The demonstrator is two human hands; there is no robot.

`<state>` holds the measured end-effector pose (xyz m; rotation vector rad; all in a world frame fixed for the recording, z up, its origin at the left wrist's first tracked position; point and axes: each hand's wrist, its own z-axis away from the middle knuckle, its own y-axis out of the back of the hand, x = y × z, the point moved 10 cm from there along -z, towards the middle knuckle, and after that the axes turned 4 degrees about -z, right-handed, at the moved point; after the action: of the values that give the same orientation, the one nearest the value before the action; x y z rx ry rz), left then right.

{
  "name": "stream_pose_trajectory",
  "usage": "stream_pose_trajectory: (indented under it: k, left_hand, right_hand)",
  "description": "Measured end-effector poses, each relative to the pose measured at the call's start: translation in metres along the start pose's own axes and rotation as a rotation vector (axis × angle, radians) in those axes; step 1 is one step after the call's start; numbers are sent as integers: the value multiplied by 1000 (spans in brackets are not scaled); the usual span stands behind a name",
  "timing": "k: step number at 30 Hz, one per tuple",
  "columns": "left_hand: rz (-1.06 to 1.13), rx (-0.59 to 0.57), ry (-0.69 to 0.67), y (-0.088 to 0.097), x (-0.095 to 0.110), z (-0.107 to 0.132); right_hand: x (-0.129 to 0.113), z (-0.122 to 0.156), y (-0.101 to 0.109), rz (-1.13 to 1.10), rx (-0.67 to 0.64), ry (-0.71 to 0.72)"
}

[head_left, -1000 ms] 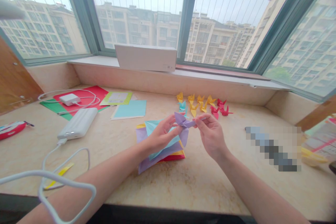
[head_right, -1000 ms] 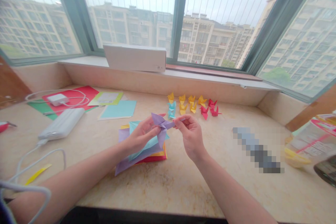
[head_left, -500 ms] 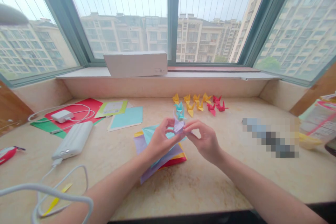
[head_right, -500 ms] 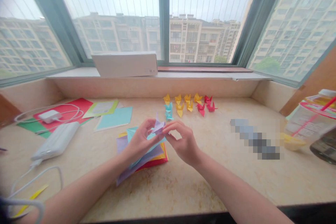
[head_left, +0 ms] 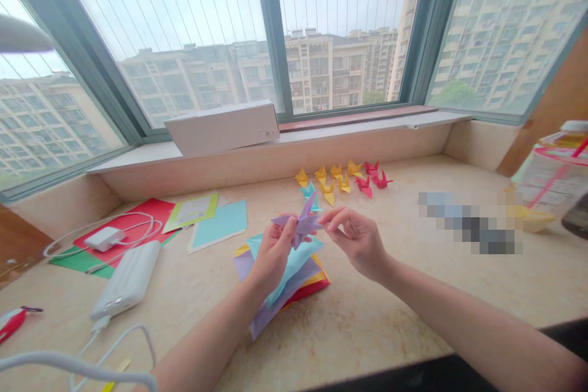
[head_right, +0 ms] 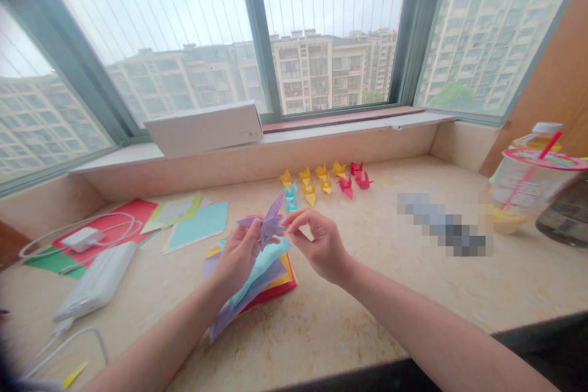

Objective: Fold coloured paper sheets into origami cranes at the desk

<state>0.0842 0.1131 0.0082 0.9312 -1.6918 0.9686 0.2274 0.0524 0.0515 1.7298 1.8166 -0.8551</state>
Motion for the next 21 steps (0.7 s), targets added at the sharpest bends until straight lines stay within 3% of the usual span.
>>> stream_pose_trajectory:
  k: [8,11,16,21]
  left_hand:
    - [159,-83,80,-13,-4,3]
    - [185,-90,109,-15,-5,5]
    - [193,-101,116,-18,-5,6]
    - [85,-123,113,-17,-7,7]
  right_hand:
    - [11,-6,22,-102,243,-66]
    - [24,-8,20,-203,230,-189]
    - [42,-3,-1,-248,37,-406]
    - [43,-1,20,-129,230,-347]
